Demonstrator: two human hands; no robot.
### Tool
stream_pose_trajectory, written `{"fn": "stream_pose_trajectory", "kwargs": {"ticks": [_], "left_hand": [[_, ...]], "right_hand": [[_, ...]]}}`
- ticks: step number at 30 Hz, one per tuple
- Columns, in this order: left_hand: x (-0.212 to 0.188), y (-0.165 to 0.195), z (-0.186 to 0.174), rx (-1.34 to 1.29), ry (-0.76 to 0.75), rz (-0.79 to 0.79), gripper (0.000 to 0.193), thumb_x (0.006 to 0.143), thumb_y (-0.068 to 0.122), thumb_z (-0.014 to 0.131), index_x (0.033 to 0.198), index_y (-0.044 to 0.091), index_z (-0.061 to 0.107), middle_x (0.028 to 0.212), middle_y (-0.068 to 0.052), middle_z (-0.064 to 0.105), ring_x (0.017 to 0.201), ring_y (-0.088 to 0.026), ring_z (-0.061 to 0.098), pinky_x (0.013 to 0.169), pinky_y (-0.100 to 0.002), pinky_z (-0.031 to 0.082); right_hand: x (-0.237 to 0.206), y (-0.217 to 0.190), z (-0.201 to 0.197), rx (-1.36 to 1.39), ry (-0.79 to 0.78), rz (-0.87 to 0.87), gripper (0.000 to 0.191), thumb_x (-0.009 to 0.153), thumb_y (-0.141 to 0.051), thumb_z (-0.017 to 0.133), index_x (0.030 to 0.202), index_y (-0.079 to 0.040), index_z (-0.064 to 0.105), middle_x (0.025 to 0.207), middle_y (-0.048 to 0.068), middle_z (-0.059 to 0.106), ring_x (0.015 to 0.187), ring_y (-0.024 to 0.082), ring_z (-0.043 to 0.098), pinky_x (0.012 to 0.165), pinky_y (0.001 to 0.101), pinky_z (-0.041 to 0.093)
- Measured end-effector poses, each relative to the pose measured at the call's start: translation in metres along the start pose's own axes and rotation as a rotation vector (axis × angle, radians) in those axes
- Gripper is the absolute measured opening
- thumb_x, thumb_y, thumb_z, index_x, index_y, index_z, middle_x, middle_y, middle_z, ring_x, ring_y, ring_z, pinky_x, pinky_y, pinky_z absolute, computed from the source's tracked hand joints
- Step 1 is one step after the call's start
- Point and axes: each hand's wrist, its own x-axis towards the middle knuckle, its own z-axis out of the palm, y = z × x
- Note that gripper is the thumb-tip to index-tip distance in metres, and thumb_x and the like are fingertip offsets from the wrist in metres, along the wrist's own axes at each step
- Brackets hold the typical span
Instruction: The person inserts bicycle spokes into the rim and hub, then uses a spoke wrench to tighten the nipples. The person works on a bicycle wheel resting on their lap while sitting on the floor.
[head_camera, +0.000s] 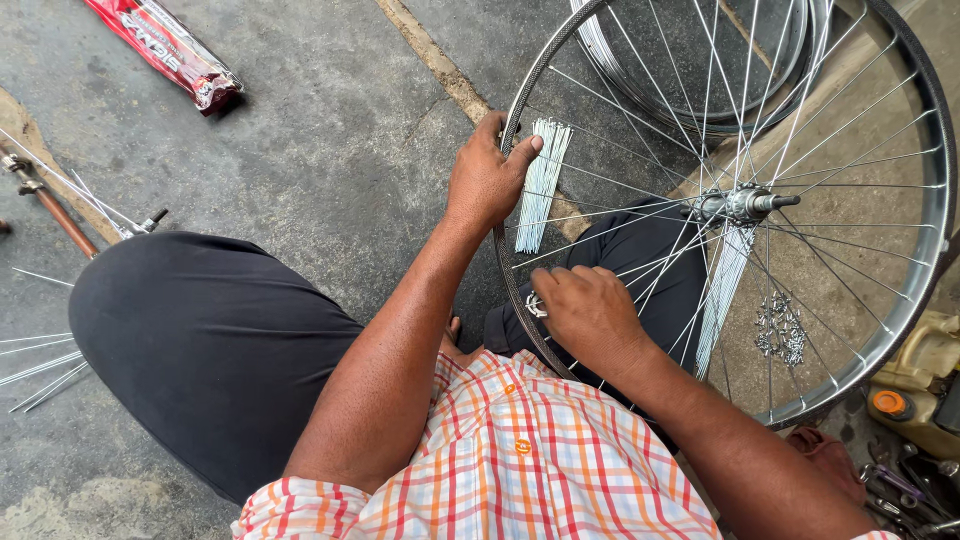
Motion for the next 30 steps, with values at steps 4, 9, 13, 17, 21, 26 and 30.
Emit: {"fn": "stream_pose_trajectory", "kwargs": {"ticks": [4,9,13,17,21,26,30], "left_hand": [[-0.001,0.003,-0.005,-0.02,-0.011,-0.01,0.048,0.093,0.047,0.07,0.119,0.007,0.064,0.095,-0.013,0.074,0.091,-0.027,0.075,0.078,-0.048,0.059],[-0.002,0.012,-0.012,-0.176,-0.178,-0.309,0.052,0.092,0.045,0.068,0.125,0.007,0.057,0.085,-0.015,0.069,0.077,-0.035,0.075,0.069,-0.052,0.063],[-0.002,0.008,-0.013,-0.197,-0.091,-0.217,0.045,0.094,0.04,0.069,0.122,0.006,0.062,0.09,-0.013,0.072,0.082,-0.03,0.074,0.076,-0.05,0.061],[-0.002,-0.003,-0.008,-0.082,0.036,0.008,0.039,0.095,0.037,0.073,0.119,0.006,0.067,0.1,-0.011,0.074,0.093,-0.025,0.073,0.083,-0.046,0.057],[-0.001,-0.01,-0.006,-0.09,-0.051,-0.118,0.04,0.093,0.038,0.07,0.121,0.009,0.065,0.096,-0.01,0.077,0.09,-0.025,0.076,0.084,-0.043,0.059],[-0.002,-0.01,-0.011,-0.063,0.028,0.072,0.035,0.094,0.033,0.074,0.118,0.008,0.067,0.1,-0.011,0.076,0.094,-0.025,0.073,0.083,-0.044,0.056],[-0.004,-0.009,-0.012,-0.072,0.024,0.038,0.038,0.092,0.032,0.074,0.119,0.009,0.065,0.095,-0.009,0.076,0.088,-0.023,0.074,0.082,-0.041,0.057]], "right_hand": [[-0.009,0.002,-0.011,0.221,0.181,-0.168,0.044,0.075,-0.016,0.083,0.111,-0.003,0.062,0.095,0.009,0.064,0.087,0.026,0.064,0.077,0.0431,0.05],[-0.025,0.008,-0.017,0.332,0.291,-0.298,0.028,0.088,-0.015,0.076,0.11,-0.004,0.063,0.106,0.008,0.064,0.098,0.025,0.065,0.085,0.0414,0.052],[-0.03,0.009,-0.017,0.368,0.261,-0.314,0.027,0.083,-0.016,0.077,0.103,-0.003,0.063,0.114,0.013,0.063,0.105,0.028,0.065,0.092,0.0419,0.053],[-0.028,0.017,-0.022,0.485,0.134,-0.22,0.023,0.085,-0.019,0.078,0.098,-0.006,0.063,0.113,0.009,0.063,0.105,0.023,0.067,0.091,0.0355,0.057],[-0.015,0.024,-0.021,0.286,0.506,-0.248,0.028,0.085,-0.013,0.077,0.109,-0.004,0.066,0.117,0.011,0.065,0.106,0.029,0.066,0.093,0.0421,0.053],[0.001,0.025,-0.011,0.325,0.418,-0.214,0.024,0.087,-0.014,0.074,0.11,-0.008,0.071,0.096,0.005,0.069,0.094,0.024,0.067,0.091,0.0419,0.052],[0.014,0.017,-0.005,0.36,0.263,-0.163,0.02,0.09,-0.015,0.075,0.108,-0.007,0.072,0.091,0.006,0.072,0.086,0.024,0.067,0.085,0.0447,0.05]]}}
